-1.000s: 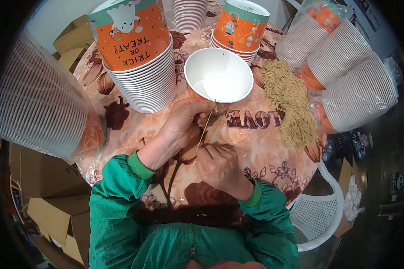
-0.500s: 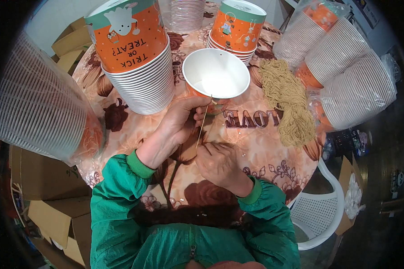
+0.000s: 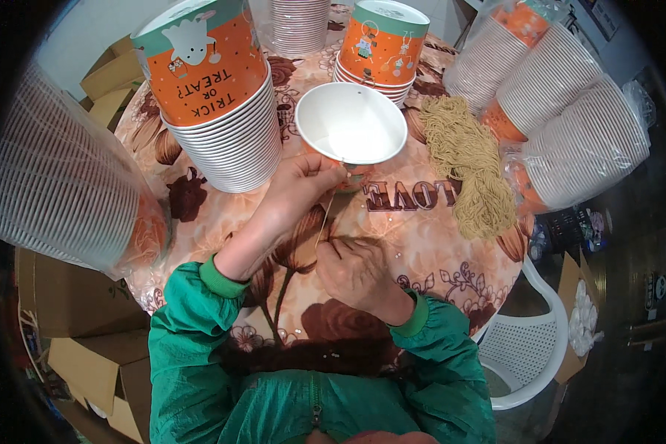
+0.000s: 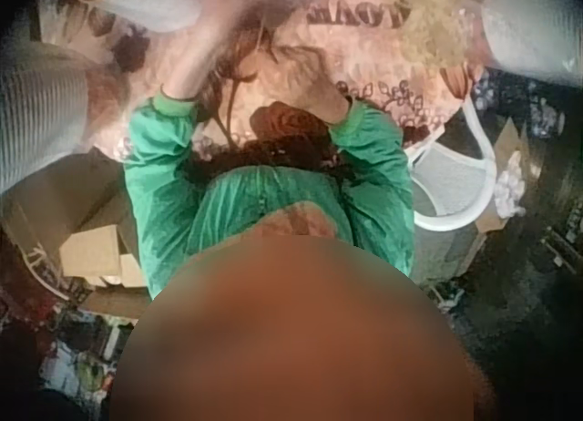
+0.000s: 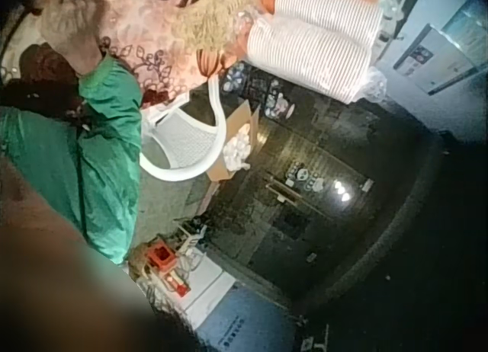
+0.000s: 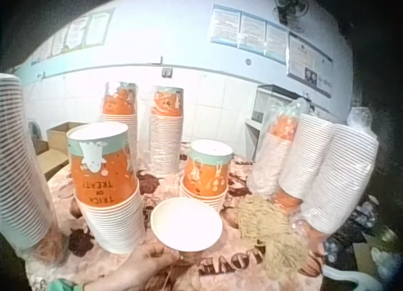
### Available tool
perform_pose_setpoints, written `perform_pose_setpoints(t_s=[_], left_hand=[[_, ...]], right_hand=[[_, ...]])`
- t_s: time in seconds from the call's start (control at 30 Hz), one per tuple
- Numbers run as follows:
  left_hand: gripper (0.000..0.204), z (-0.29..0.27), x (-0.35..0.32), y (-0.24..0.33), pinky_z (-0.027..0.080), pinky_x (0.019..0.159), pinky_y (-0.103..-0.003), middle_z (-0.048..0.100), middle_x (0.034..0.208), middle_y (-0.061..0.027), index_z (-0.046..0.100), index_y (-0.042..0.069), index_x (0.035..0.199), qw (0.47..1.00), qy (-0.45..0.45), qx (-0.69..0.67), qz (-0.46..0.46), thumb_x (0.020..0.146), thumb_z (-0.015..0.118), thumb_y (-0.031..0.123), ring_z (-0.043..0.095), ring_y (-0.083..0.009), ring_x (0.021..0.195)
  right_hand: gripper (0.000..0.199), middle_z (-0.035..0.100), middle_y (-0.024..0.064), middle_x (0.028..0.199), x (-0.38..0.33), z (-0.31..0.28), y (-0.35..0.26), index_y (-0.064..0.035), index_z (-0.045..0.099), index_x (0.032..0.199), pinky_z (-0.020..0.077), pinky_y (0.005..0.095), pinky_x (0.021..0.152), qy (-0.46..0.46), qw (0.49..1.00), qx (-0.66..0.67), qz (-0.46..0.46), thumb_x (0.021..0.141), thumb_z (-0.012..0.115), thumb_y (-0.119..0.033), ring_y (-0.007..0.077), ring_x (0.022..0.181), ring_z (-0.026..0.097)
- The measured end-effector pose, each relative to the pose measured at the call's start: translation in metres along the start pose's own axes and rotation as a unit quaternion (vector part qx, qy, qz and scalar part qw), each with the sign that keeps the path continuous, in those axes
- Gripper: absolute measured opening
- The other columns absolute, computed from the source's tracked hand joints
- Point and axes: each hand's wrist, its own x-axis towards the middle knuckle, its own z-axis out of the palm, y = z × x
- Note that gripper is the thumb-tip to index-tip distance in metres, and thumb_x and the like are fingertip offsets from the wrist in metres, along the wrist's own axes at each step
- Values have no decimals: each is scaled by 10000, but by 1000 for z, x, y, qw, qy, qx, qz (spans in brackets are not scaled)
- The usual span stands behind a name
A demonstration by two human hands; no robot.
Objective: Threading pre-cut strings through holes in Halloween-themed paper cups to create handles.
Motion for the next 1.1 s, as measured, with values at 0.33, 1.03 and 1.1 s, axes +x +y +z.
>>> perform_pose_setpoints(t_s=[0.33,1.03,1.1], left_hand=[[406,7,-25,21,558,689,-431,604,1124,-110,616,54,1251,749,18,519,411,855,702,42,671,-325,902],[314,-11,-18,35,489,581,-399,554,804,-89,633,33,786,740,-23,510,437,833,830,273,601,-290,712],[286,-15,-19,39,488,590,-383,569,832,-99,624,20,798,749,-35,508,424,847,808,232,610,-281,711]], right_hand=[[124,685,166,802,-1,-1,-1,7,653,953,569,419,662,33,997,69,-7,879,730,-55,326,725,706],[176,731,157,860,6,-53,46,34,718,1120,535,363,614,295,945,38,137,945,700,40,280,689,705],[163,728,154,854,6,-55,48,35,722,1107,530,357,610,295,941,57,152,945,703,34,273,684,701]])
